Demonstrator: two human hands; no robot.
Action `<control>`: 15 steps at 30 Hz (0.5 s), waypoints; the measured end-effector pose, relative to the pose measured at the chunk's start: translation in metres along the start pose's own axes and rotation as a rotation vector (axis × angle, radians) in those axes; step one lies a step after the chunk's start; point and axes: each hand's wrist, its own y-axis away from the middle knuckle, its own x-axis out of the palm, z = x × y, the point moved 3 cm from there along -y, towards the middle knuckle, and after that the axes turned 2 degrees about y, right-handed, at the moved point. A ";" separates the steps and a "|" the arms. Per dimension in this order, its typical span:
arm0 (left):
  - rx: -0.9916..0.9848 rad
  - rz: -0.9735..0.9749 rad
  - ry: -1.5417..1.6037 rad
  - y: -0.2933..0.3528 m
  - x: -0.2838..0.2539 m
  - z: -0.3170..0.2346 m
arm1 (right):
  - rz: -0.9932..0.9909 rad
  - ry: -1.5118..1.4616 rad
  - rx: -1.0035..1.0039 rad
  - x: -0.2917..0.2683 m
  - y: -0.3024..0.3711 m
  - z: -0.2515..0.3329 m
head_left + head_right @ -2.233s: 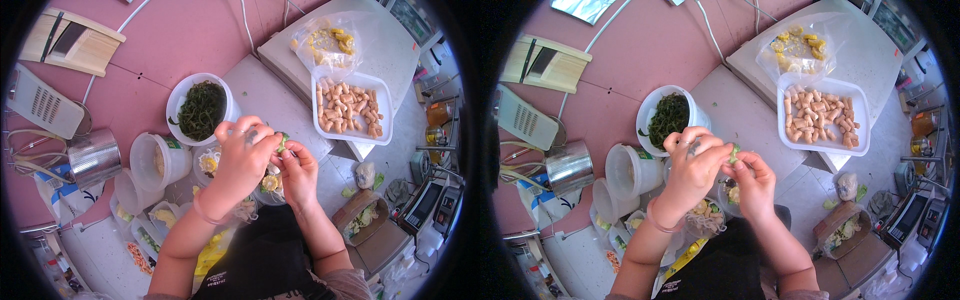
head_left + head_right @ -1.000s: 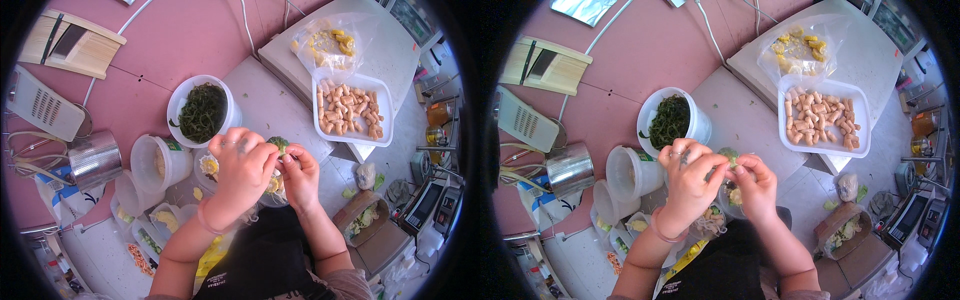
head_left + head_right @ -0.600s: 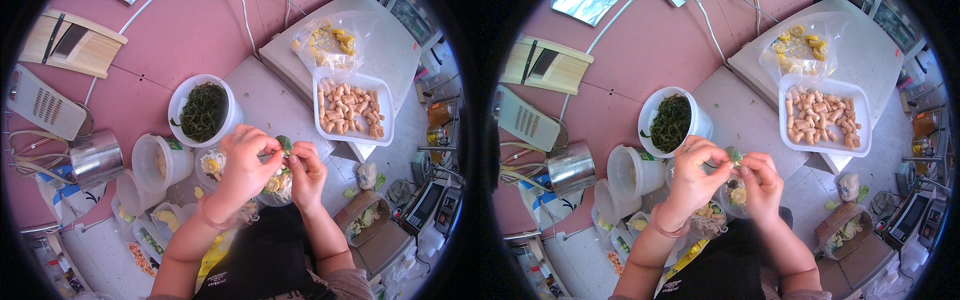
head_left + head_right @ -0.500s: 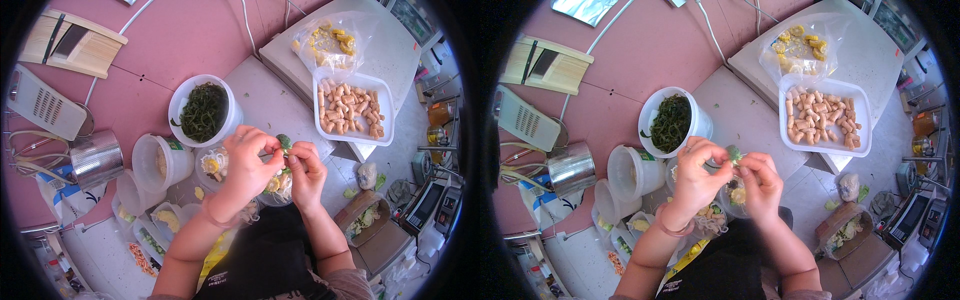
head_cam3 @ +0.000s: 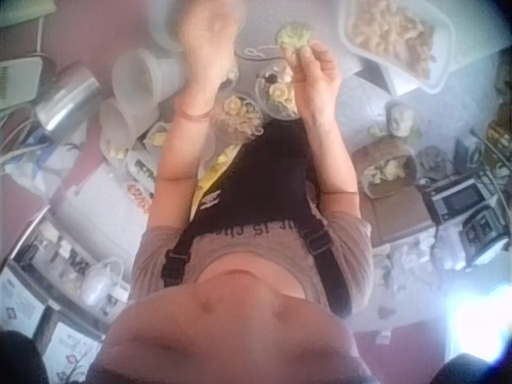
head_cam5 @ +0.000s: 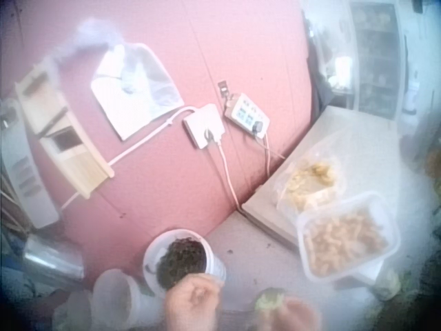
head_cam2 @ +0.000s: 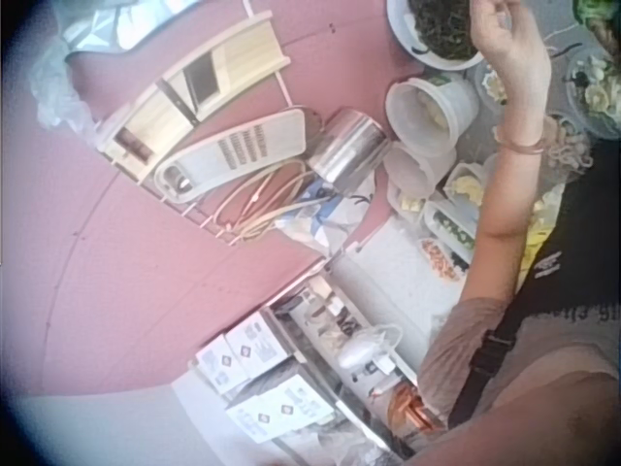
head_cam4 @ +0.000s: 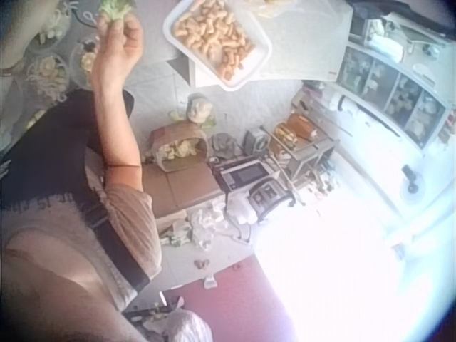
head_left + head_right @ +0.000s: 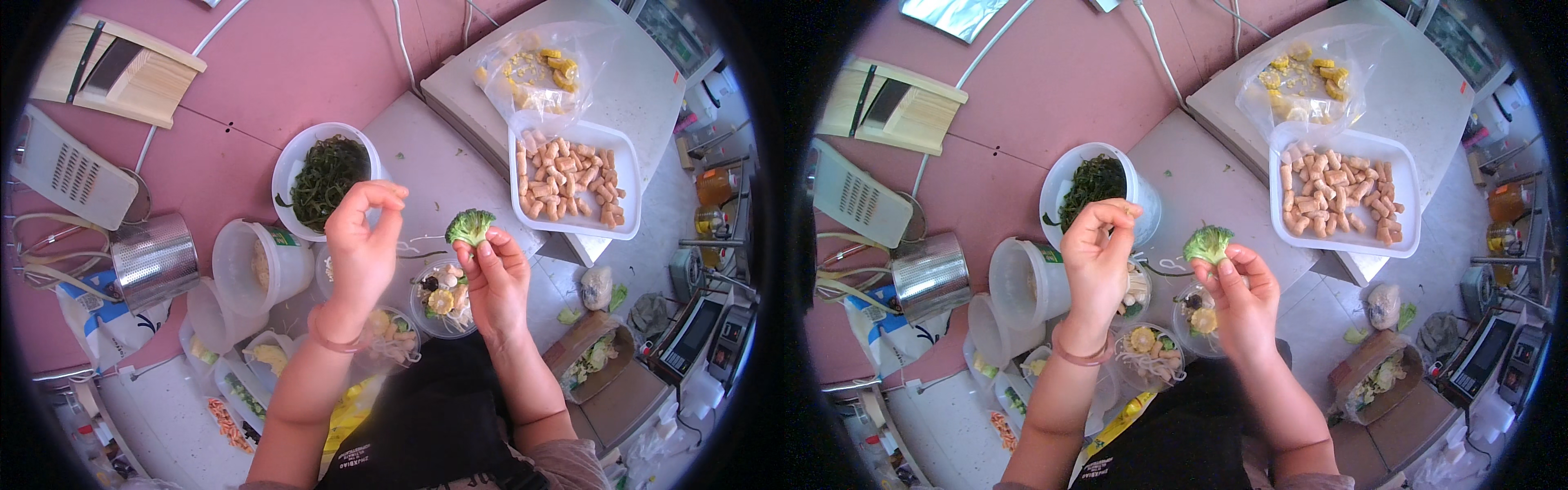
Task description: The person assembles food items into small clear plastic cups. They add noodles, vegetables, and other ingredients from various containers on the counter, layering them into the cups.
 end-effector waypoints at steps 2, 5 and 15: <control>-0.076 0.048 -0.143 -0.003 -0.001 0.003 | -0.018 -0.015 0.016 -0.002 0.000 -0.001; 0.161 0.179 -0.473 -0.001 -0.002 0.008 | -0.058 -0.048 0.043 -0.002 0.002 0.000; -0.152 0.049 -0.114 0.018 -0.051 0.016 | 0.047 0.182 0.339 -0.030 0.001 -0.051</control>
